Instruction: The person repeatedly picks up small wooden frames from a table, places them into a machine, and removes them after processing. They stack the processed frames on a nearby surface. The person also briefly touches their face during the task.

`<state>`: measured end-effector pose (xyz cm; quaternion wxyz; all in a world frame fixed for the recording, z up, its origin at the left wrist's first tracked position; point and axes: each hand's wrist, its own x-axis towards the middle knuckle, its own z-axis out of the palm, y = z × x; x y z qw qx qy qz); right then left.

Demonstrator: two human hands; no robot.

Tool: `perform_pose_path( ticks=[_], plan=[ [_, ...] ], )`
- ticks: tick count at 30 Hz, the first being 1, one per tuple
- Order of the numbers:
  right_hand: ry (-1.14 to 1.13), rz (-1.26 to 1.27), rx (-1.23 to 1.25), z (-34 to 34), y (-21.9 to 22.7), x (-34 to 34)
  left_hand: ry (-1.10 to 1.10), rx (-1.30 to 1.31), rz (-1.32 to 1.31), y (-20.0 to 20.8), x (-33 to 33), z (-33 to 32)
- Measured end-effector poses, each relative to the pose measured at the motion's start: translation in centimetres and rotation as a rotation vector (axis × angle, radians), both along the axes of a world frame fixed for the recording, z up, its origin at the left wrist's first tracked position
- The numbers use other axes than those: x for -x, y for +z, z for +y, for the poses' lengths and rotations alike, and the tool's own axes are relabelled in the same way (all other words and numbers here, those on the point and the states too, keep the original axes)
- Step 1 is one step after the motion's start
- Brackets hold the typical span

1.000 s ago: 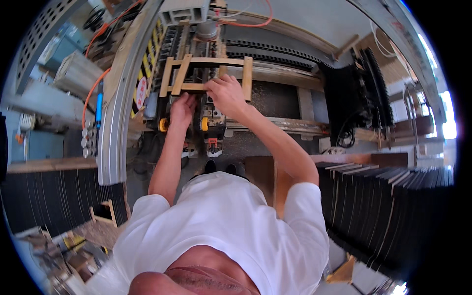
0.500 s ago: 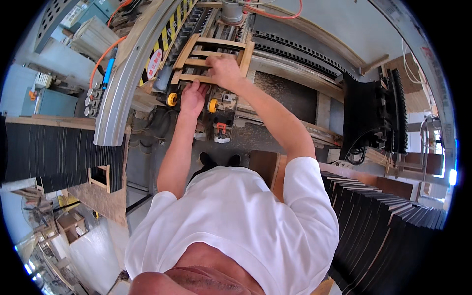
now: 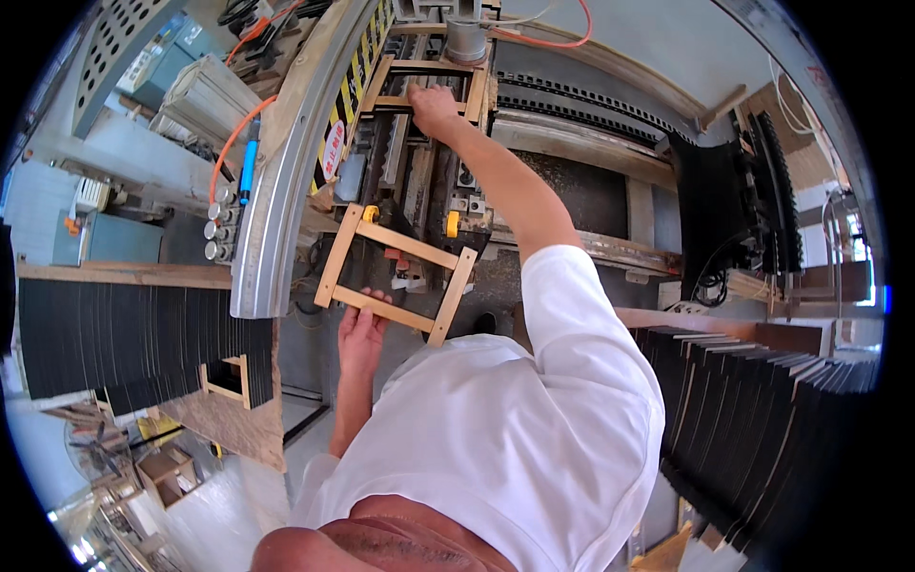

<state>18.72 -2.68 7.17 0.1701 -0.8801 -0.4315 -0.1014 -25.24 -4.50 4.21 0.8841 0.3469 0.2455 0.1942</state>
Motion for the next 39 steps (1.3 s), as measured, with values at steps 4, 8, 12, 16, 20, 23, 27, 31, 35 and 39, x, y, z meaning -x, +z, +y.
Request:
perform_pose_path(
  ticks=[4, 8, 12, 16, 20, 23, 27, 31, 35, 39],
  plan=[
    [0.017, -0.005, 0.143, 1.7, 0.4, -1.1, 0.007, -0.002, 0.046, -0.5, 2.5, 2.2],
    [0.075, -0.07, 0.209, 1.7, 1.5, -1.6, 0.045, 0.053, 0.098, -2.2, 4.4, 4.7],
    [0.049, -0.188, 0.308, 2.7, 2.2, -3.3, 0.063, 0.04, 0.157, -3.4, 5.2, 7.0],
    [0.027, -0.254, 0.404, 4.4, 2.0, -6.1, 0.102, -0.052, 0.207, -5.0, 5.7, 8.0],
    [0.015, -0.387, 0.47, 6.3, 1.8, -8.7, 0.201, -0.091, 0.286, -6.4, 6.0, 7.2],
    [0.015, -0.306, 0.408, 6.7, 1.2, -11.1, 0.263, -0.075, 0.345, -6.9, 5.5, 6.2],
    [0.036, -0.233, 0.344, 7.4, 0.4, -12.1, 0.309, -0.076, 0.405, -7.3, 4.8, 5.0],
    [0.076, -0.282, 0.313, 7.9, 0.4, -12.3, 0.337, -0.051, 0.439, -7.9, 2.8, 4.1],
    [0.102, -0.359, 0.264, 7.7, 1.1, -11.7, 0.323, -0.043, 0.462, -8.1, 1.4, 2.9],
    [0.092, -0.317, 0.28, 8.5, 0.4, -13.5, 0.313, -0.012, 0.479, -9.2, 0.5, 2.3]
  ],
)
